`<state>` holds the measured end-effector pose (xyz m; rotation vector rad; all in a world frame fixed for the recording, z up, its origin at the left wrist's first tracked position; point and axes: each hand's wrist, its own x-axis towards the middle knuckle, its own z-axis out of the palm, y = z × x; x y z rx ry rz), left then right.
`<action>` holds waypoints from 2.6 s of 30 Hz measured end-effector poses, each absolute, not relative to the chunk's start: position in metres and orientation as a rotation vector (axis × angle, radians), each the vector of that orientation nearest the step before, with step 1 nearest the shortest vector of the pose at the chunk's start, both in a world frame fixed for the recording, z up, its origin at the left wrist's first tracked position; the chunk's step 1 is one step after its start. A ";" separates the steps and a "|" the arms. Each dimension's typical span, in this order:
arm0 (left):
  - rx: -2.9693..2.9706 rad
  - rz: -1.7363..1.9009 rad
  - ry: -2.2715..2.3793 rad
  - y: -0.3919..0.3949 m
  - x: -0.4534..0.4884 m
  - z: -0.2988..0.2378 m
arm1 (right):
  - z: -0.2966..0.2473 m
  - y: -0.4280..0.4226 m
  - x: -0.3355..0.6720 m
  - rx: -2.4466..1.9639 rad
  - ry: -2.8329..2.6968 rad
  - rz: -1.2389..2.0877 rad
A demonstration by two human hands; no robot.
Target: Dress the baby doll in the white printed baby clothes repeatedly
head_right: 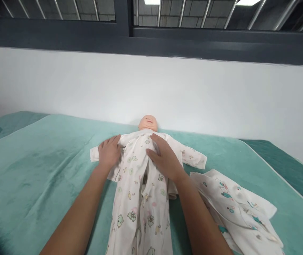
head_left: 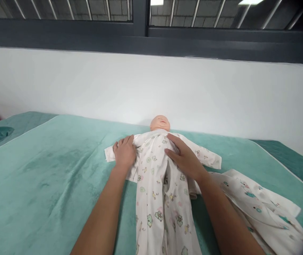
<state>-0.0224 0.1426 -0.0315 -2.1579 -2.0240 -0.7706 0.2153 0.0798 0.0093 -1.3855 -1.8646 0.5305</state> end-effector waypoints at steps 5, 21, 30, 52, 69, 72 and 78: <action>-2.088 -0.692 -2.099 0.144 -0.017 -0.032 | 0.027 0.099 0.170 -1.332 -2.227 0.084; -2.019 -0.870 -2.069 0.143 -0.019 -0.035 | 0.035 0.191 0.089 -1.637 -2.848 -0.101; -1.988 -1.142 -2.105 0.136 -0.024 -0.035 | 0.062 0.165 0.131 -1.584 -2.819 -0.284; -2.053 -0.720 -2.017 0.128 -0.020 -0.030 | 0.059 0.156 0.130 -1.586 -2.607 -0.027; -1.974 -0.609 -2.075 0.127 -0.009 -0.032 | -0.037 0.112 0.303 -1.973 -1.487 -0.031; -1.978 -0.662 -2.061 0.121 -0.006 -0.023 | -0.035 0.114 0.299 -1.929 -1.516 -0.036; -2.340 -0.967 -1.674 0.091 0.047 0.029 | -0.030 0.115 0.288 -2.015 -1.584 -0.026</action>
